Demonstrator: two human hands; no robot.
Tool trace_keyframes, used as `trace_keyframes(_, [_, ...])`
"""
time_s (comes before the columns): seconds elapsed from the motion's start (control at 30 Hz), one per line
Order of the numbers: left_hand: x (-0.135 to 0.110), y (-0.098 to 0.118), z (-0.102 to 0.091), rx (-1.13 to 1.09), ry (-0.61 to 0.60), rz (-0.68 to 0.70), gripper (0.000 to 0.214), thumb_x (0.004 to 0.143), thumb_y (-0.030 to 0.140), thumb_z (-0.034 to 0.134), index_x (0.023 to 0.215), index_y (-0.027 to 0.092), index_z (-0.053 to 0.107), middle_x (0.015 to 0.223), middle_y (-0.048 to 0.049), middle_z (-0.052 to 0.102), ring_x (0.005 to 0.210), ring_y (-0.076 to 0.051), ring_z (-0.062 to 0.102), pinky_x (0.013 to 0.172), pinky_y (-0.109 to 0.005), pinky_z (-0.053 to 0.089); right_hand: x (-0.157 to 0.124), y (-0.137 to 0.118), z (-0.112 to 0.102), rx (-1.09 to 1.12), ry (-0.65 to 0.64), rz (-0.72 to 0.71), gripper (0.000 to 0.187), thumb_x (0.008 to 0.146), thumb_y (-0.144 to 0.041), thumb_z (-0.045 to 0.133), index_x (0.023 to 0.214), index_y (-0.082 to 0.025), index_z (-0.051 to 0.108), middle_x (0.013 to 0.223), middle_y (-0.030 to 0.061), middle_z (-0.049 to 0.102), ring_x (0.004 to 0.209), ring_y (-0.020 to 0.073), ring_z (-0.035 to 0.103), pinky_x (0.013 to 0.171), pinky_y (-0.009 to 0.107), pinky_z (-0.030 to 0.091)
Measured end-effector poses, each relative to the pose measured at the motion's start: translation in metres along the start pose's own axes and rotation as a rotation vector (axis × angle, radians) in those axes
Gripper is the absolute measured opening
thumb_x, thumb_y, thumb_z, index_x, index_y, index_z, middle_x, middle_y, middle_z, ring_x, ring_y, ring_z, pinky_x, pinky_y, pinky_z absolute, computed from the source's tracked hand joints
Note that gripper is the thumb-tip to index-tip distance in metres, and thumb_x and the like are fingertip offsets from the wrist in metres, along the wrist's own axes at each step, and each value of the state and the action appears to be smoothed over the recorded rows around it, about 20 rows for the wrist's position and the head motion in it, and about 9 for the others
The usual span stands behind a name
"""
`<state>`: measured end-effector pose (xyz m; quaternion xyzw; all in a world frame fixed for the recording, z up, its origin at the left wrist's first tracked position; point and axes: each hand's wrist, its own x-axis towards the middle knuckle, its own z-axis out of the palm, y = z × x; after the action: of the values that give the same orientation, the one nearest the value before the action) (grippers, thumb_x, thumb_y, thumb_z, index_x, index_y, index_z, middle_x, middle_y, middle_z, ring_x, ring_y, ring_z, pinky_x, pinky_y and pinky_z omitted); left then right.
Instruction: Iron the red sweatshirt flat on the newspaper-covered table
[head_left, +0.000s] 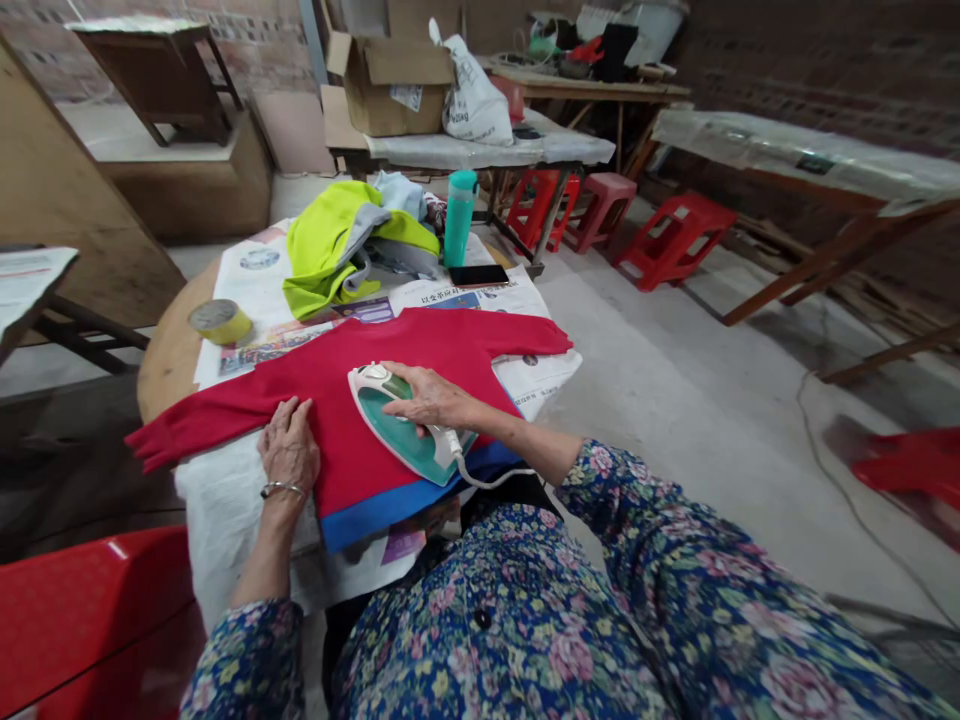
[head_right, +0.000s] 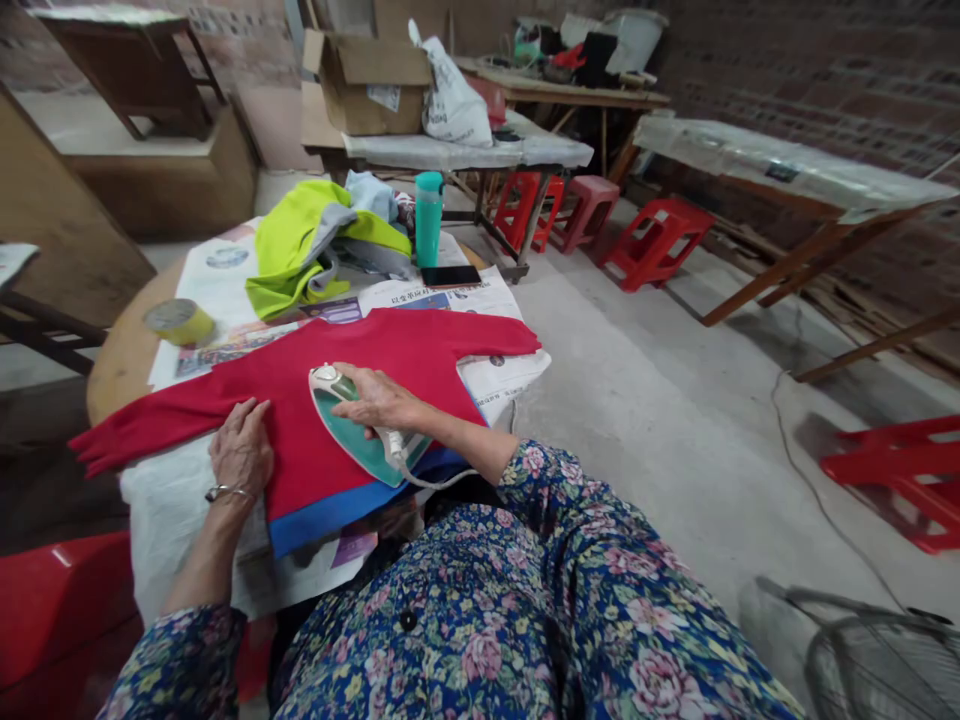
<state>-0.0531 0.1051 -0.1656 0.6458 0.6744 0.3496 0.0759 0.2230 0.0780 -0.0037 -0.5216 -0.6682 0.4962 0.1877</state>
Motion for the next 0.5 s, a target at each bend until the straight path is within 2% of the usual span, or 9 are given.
trace_keyframes(0.1, [0.000, 0.000, 0.000, -0.005, 0.003, 0.008, 0.048, 0.104, 0.024, 0.053, 0.143, 0.026, 0.081, 0.158, -0.0153, 0.072, 0.155, -0.034, 0.058, 0.136, -0.056, 0.034, -0.002, -0.005, -0.010, 0.062, 0.038, -0.008, 0.085, 0.105, -0.021, 0.072, 0.182, -0.020, 0.036, 0.077, -0.0045, 0.065, 0.055, 0.0129, 0.065, 0.053, 0.020, 0.052])
trace_keyframes(0.27, [0.001, 0.000, 0.000, 0.005, 0.003, 0.004, 0.047, 0.105, 0.025, 0.051, 0.142, 0.025, 0.081, 0.159, -0.0155, 0.072, 0.155, -0.034, 0.058, 0.135, -0.057, 0.035, 0.006, -0.007, -0.041, 0.081, 0.245, -0.098, 0.077, 0.103, -0.023, 0.071, 0.175, -0.015, 0.046, 0.077, -0.0034, 0.066, 0.054, 0.0150, 0.066, 0.049, 0.021, 0.051])
trace_keyframes(0.4, [0.002, 0.001, 0.000, 0.001, -0.012, 0.006, 0.046, 0.105, 0.025, 0.051, 0.140, 0.025, 0.081, 0.160, -0.0160, 0.071, 0.155, -0.034, 0.059, 0.135, -0.057, 0.035, 0.018, 0.007, -0.070, 0.019, 0.384, -0.075, 0.080, 0.100, -0.023, 0.071, 0.175, -0.010, 0.044, 0.075, 0.0002, 0.069, 0.059, 0.0209, 0.073, 0.055, 0.028, 0.061])
trace_keyframes(0.5, [0.002, 0.000, 0.000, -0.002, -0.020, 0.007, 0.047, 0.105, 0.025, 0.051, 0.141, 0.025, 0.080, 0.161, -0.0162, 0.071, 0.156, -0.035, 0.058, 0.135, -0.058, 0.035, 0.025, 0.023, -0.088, -0.011, 0.488, -0.027, 0.081, 0.098, -0.022, 0.071, 0.175, -0.012, 0.046, 0.080, 0.0028, 0.071, 0.061, 0.0233, 0.076, 0.058, 0.033, 0.065])
